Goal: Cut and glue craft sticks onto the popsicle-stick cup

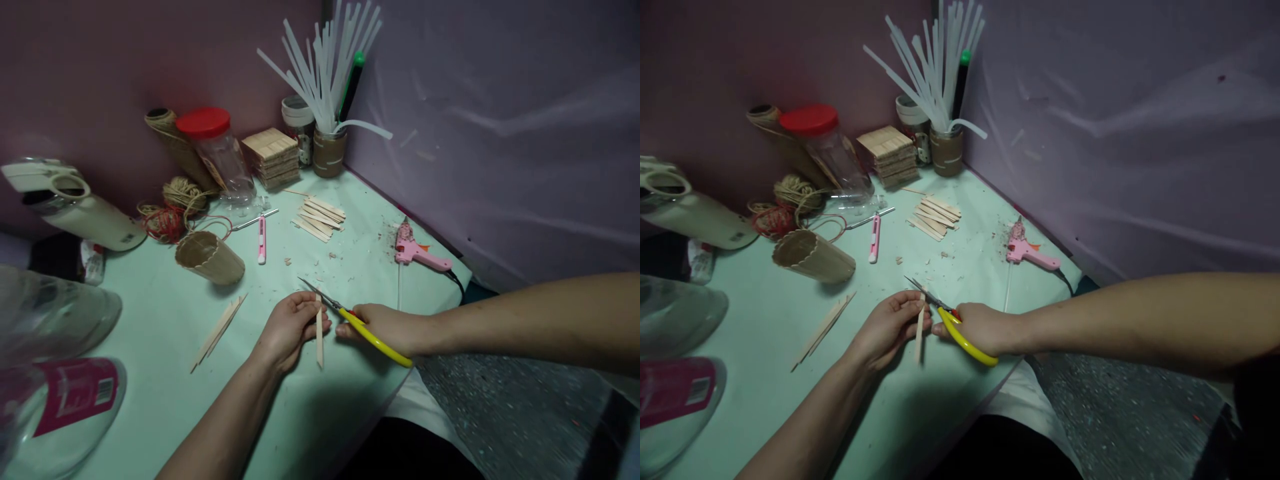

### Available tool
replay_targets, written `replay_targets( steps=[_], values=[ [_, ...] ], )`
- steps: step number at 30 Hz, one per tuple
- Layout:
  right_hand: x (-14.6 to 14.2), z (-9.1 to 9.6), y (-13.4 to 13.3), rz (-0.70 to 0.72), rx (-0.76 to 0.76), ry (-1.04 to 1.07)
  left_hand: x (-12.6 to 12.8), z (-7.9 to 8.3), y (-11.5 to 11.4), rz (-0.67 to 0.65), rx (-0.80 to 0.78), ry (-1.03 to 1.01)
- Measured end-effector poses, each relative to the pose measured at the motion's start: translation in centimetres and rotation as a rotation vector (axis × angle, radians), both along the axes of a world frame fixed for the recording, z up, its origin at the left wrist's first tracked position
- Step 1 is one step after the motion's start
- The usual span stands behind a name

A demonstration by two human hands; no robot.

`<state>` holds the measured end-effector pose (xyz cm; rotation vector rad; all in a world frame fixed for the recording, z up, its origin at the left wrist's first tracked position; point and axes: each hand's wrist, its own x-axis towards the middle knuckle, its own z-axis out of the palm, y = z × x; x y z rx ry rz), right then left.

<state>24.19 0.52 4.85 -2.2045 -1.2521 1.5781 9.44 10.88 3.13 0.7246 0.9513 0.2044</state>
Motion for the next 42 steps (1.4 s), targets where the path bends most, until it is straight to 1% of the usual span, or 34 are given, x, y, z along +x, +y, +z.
replay_targets(
  steps=[7, 16, 19, 22, 25, 27, 30, 32, 34, 35, 37, 39, 42],
  values=[
    [-0.1, 0.1, -0.2, 0.007, 0.028, -0.032, 0.1, 0.1, -0.1, 0.003, -0.003, 0.006],
    [0.2, 0.0, -0.3, 0.005, 0.038, 0.001, 0.0, 0.0, 0.0, -0.014, 0.013, 0.007],
    [0.2, -0.2, -0.4, -0.015, 0.033, 0.001, 0.0, 0.0, -0.1, -0.019, 0.022, 0.001],
    [0.3, -0.1, -0.7, -0.066, 0.048, 0.033, 0.1, 0.1, -0.3, -0.015, 0.035, 0.013],
    [0.8, 0.7, -0.6, -0.093, 0.093, 0.048, -0.1, 0.5, -0.4, -0.025, 0.071, 0.047],
    [1.6, 1.7, -0.2, -0.047, 0.113, 0.006, -0.6, 1.1, -0.2, -0.042, 0.117, 0.055],
    [3.7, 3.3, 1.4, 0.052, 0.154, -0.183, -2.2, 2.3, 0.5, -0.042, 0.264, 0.059],
    [5.9, 3.9, 2.8, 0.09, 0.211, -0.386, -3.9, 3.1, 1.3, -0.036, 0.45, 0.124],
    [8.4, 3.8, 4.6, 0.116, 0.258, -0.594, -5.9, 3.7, 2.3, -0.033, 0.666, 0.22],
    [9.7, 3.5, 5.6, 0.12, 0.295, -0.656, -7.0, 3.8, 2.7, -0.012, 0.766, 0.291],
    [12.1, 2.9, 7.7, 0.169, 0.368, -0.795, -9.0, 3.7, 3.6, 0.006, 0.959, 0.468],
    [14.0, 2.2, 9.9, 0.183, 0.407, -0.901, -10.8, 3.0, 4.3, -0.014, 1.152, 0.637],
    [15.7, 1.3, 13.1, 0.18, 0.412, -0.95, -12.4, 1.7, 5.1, -0.05, 1.279, 0.811]
  ],
)
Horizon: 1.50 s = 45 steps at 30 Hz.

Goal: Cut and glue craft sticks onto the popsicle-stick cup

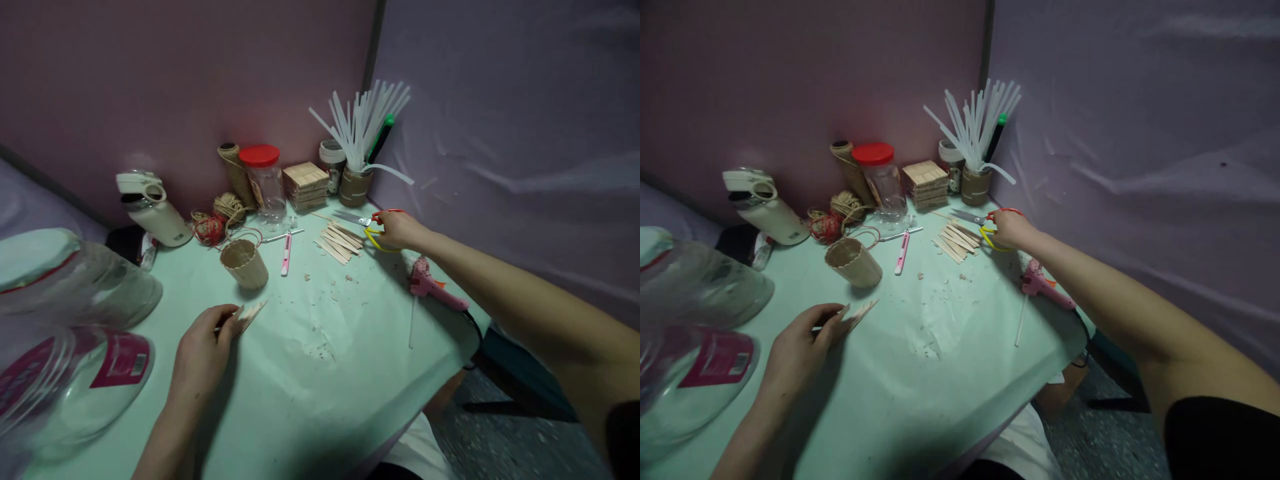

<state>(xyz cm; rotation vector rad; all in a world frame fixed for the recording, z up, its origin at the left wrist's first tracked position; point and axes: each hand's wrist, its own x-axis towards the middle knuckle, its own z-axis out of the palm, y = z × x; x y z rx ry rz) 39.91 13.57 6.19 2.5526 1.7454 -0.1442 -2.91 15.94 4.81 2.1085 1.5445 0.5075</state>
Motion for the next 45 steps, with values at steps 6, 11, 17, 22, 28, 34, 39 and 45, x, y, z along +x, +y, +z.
replay_targets(
  steps=[6, 11, 17, 22, 28, 34, 39, 45],
  values=[
    [1.1, -1.9, 3.6, 0.014, -0.014, -0.045, -0.9, -1.5, 0.8, -0.022, 0.064, 0.13],
    [1.8, -3.1, 4.3, 0.035, -0.04, -0.056, -1.5, -2.0, 1.3, -0.014, 0.064, 0.168],
    [2.0, -2.8, 4.6, 0.022, -0.064, -0.071, -1.7, -2.7, 1.6, -0.028, 0.06, 0.209],
    [-1.3, 0.3, 1.9, 0.019, 0.072, -0.099, -1.4, -2.8, 1.5, -0.055, 0.138, 0.235],
    [-5.2, 2.4, -4.4, 0.001, 0.475, 0.095, -0.1, -2.7, 0.3, -0.104, 0.344, 0.148],
    [-4.8, -1.3, -5.3, -0.069, 0.275, 0.162, 2.7, -2.4, -1.9, -0.34, 0.434, 0.011],
    [-5.7, -2.8, -4.6, 0.09, 0.231, 0.213, 7.2, -1.6, -2.7, -0.537, 0.369, 0.021],
    [-6.0, -4.1, -4.4, 0.11, 0.185, 0.195, 14.5, -2.0, 1.2, -0.547, 0.292, 0.082]
  ],
)
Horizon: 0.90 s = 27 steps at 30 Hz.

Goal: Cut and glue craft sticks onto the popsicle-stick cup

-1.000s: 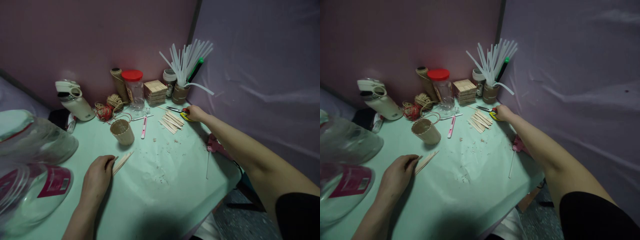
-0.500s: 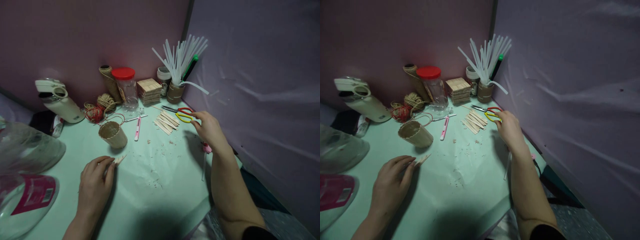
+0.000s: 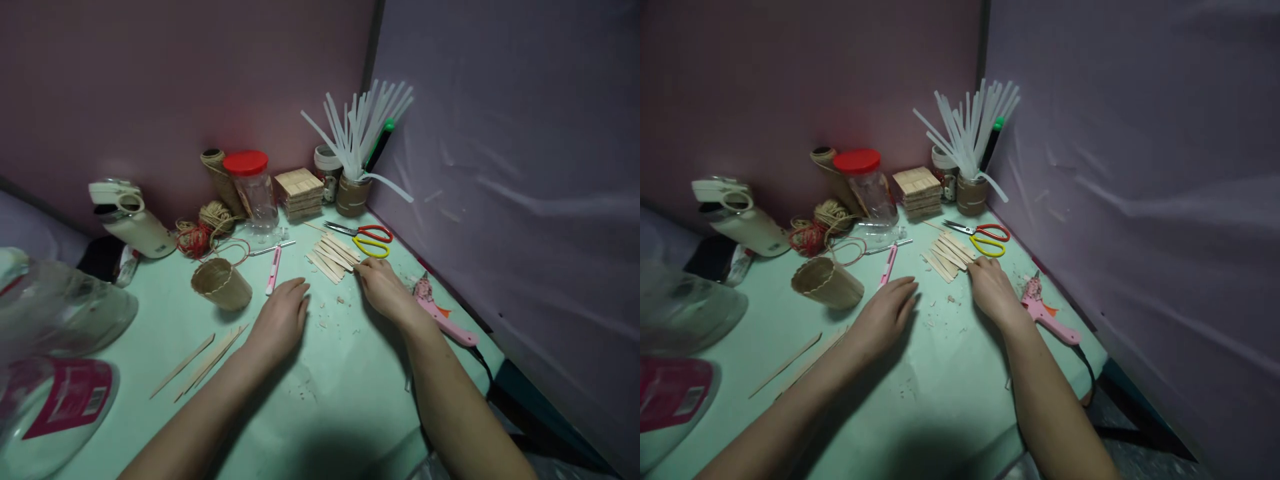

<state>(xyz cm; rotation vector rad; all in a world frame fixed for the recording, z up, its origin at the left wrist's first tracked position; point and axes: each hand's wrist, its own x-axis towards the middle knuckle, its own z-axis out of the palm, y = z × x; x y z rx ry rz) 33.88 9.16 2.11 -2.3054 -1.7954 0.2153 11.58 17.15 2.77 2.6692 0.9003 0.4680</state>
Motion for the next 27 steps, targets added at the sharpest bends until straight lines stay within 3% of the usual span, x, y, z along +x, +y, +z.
replay_targets(
  steps=[5, 10, 16, 27],
  values=[
    [-0.4, -0.1, 0.3, 0.0, -0.051, 0.009, 4.1, -0.3, 4.0, 0.041, -0.01, 0.057],
    [-0.7, 0.5, 0.2, 0.005, -0.071, 0.025, 5.2, -1.2, 4.9, -0.051, 0.012, 0.108],
    [-1.1, 0.7, -0.6, 0.04, -0.103, 0.022, 4.5, -2.3, 3.9, -0.108, 0.061, 0.185],
    [-4.4, 1.5, -1.7, 0.229, -0.13, 0.038, 1.2, -1.9, -0.5, -0.123, 0.031, 0.214]
  ],
)
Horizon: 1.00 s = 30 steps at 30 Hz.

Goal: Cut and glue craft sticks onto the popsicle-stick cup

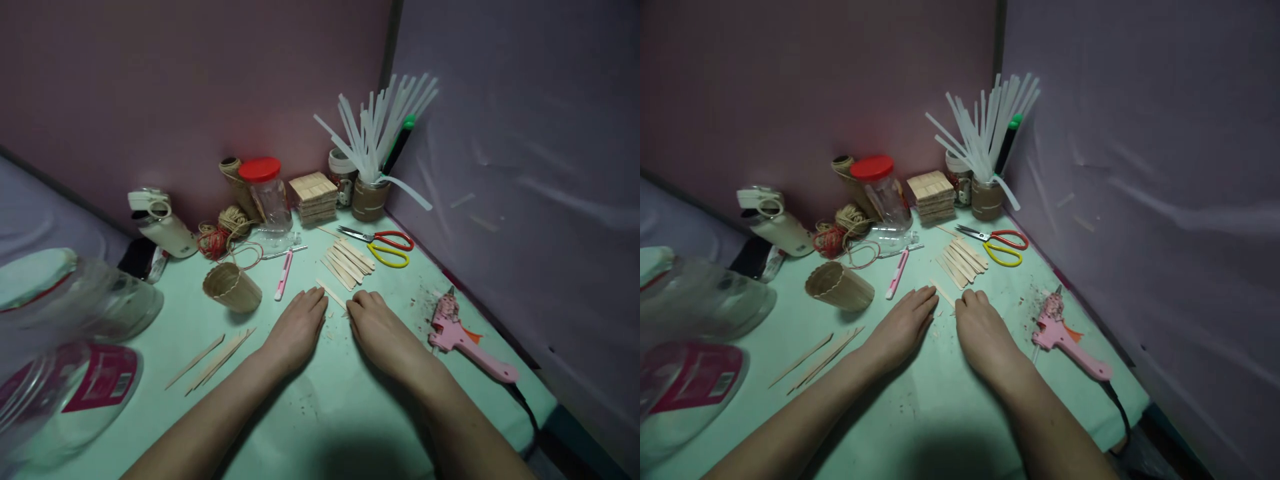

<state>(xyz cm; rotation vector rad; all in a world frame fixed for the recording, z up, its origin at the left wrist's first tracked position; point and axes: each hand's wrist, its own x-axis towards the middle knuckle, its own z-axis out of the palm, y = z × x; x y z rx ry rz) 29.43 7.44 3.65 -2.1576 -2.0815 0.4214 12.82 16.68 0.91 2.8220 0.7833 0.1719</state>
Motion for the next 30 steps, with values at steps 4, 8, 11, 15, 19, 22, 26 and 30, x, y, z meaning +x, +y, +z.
replay_targets(
  steps=[4, 8, 11, 15, 19, 22, 26, 30],
  values=[
    [0.1, 0.1, -0.3, 0.006, -0.024, 0.02, -1.0, -0.3, -1.1, 0.021, -0.003, -0.01],
    [0.2, 0.1, -0.9, 0.02, -0.043, 0.012, -1.7, -0.5, -2.1, 0.015, 0.007, -0.045],
    [0.1, 0.2, -1.6, 0.057, -0.073, 0.075, -2.0, -0.2, -2.8, -0.023, 0.011, -0.063],
    [0.0, 0.5, -1.5, 0.066, -0.052, 0.18, -2.5, 0.9, -3.5, -0.06, -0.017, -0.127],
    [-0.1, 0.1, -0.2, 0.03, 0.076, 0.157, -3.7, 1.6, -4.3, -0.041, -0.031, -0.228],
    [-0.3, -0.6, 0.6, 0.087, 0.097, 0.136, -4.9, 1.6, -5.1, -0.053, -0.031, -0.283],
    [-0.2, -1.8, 1.0, 0.006, 0.135, 0.025, -6.4, 1.1, -5.8, -0.024, -0.038, -0.331],
    [0.1, -2.6, 1.6, -0.078, 0.199, -0.04, -7.0, 0.5, -6.0, 0.014, -0.069, -0.351]
  ],
)
